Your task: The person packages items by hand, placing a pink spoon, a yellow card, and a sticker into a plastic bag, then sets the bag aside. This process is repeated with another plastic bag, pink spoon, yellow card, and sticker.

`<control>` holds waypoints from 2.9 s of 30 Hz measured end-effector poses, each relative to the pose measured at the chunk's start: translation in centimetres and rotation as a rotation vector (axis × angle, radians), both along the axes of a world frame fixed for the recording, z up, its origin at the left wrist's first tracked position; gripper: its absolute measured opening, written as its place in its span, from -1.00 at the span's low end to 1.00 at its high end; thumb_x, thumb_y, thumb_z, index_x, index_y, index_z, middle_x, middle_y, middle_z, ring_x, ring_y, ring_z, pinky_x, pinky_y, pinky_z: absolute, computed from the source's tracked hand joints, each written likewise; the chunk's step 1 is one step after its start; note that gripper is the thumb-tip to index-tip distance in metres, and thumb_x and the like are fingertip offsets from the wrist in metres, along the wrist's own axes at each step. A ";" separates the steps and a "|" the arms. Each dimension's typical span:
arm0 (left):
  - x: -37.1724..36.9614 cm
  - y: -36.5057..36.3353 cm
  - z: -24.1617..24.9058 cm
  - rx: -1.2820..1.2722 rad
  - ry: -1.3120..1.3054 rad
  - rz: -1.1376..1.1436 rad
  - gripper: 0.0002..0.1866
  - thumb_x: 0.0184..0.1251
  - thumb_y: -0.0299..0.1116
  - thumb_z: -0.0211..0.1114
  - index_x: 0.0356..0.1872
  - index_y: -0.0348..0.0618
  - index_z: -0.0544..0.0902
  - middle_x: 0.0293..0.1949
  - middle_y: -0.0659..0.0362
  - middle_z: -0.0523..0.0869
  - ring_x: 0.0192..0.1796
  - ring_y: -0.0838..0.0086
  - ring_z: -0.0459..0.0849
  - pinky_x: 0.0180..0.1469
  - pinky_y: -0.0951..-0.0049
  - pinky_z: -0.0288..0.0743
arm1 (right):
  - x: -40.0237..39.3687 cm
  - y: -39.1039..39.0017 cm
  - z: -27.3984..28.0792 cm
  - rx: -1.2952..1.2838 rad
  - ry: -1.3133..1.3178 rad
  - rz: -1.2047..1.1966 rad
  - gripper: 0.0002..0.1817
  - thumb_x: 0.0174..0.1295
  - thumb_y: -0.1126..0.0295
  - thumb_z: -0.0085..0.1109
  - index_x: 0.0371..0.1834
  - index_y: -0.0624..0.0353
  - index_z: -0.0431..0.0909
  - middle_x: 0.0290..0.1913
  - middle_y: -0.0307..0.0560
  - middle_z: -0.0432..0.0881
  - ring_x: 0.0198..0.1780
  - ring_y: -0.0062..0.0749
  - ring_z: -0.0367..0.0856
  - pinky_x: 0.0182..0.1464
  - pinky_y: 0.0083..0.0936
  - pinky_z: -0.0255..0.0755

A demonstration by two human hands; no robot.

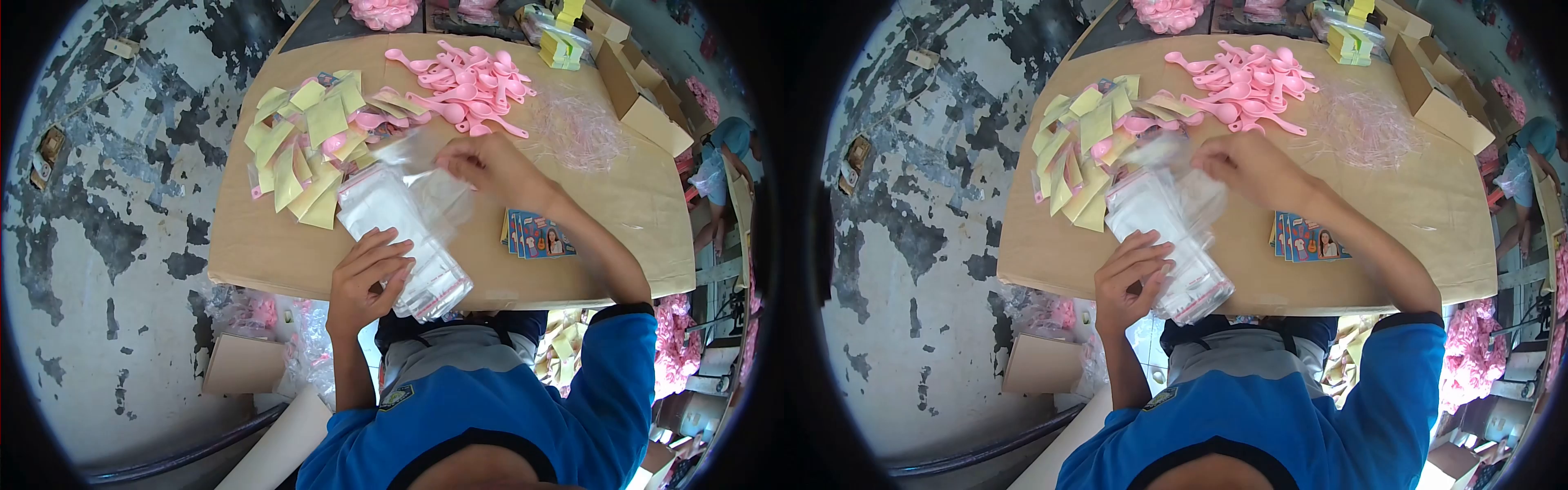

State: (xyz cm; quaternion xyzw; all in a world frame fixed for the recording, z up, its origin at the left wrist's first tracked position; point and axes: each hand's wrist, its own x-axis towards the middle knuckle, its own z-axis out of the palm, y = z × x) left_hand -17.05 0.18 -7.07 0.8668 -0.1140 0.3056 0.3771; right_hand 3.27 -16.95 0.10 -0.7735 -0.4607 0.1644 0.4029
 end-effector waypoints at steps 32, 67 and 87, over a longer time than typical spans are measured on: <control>0.7 -2.8 2.9 -0.021 0.340 0.747 -0.82 0.19 -0.23 0.39 -0.28 -0.07 0.73 -0.13 0.20 0.51 0.01 0.31 0.39 0.20 0.20 0.07 | 1.1 -3.7 2.0 0.141 0.065 0.110 -0.71 0.52 0.28 -0.13 -0.13 0.28 0.51 -0.43 -0.30 0.41 -0.36 -0.62 0.35 -0.30 -0.58 0.30; 3.7 -9.4 6.1 -1.124 0.298 -0.305 -0.51 0.57 -0.29 -0.06 0.34 -0.47 0.24 0.12 -0.26 0.56 0.10 0.07 0.65 0.20 0.15 0.52 | -2.0 -8.9 5.7 -0.008 -0.294 0.066 -0.72 0.23 0.36 0.24 -0.03 0.19 0.54 -0.36 -0.14 0.59 -0.33 -0.40 0.59 -0.27 -0.50 0.43; 4.5 -8.2 5.9 -1.372 -0.076 -0.087 -0.54 0.53 -0.29 0.05 0.33 -0.28 0.29 0.26 -0.01 0.50 0.29 0.20 0.51 0.26 0.14 0.48 | -4.2 -8.6 2.5 0.145 0.196 -0.151 -0.86 0.37 0.41 0.13 -0.16 0.25 0.59 -0.51 -0.15 0.60 -0.59 -0.68 0.54 -0.57 -0.60 0.40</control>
